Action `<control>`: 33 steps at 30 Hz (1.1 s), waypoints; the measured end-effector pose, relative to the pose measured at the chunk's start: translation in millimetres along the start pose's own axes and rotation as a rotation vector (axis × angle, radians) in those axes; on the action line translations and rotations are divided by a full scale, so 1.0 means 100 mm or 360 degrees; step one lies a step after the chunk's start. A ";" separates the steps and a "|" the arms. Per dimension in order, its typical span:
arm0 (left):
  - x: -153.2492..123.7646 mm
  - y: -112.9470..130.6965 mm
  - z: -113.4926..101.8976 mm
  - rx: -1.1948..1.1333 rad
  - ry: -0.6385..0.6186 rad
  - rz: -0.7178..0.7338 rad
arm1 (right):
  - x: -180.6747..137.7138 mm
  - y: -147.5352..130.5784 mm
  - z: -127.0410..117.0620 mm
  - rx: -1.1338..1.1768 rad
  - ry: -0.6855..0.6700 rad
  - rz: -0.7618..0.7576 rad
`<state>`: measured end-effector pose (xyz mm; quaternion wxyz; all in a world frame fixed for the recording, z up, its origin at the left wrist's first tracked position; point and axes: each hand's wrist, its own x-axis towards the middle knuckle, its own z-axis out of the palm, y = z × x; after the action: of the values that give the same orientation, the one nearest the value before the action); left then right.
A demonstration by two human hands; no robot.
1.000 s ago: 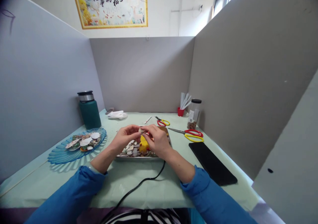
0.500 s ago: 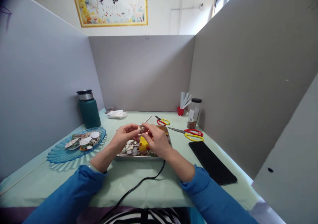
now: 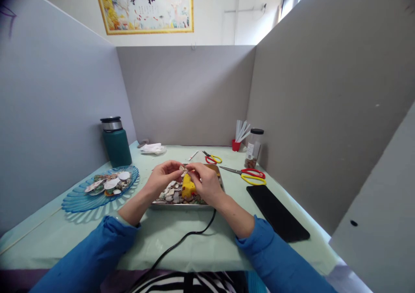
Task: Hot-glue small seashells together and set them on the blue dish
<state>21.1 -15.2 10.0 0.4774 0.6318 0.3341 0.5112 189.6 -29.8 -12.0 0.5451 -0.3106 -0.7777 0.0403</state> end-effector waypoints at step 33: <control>-0.02 -0.01 -0.01 -0.0159 -0.0012 -0.0095 | 0.01 0.02 0.01 -0.0098 0.0055 -0.0100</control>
<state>20.3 -16.1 8.5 0.5248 0.5987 0.3251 0.5104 189.8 -27.4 -12.8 0.5496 -0.3034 -0.7784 -0.0062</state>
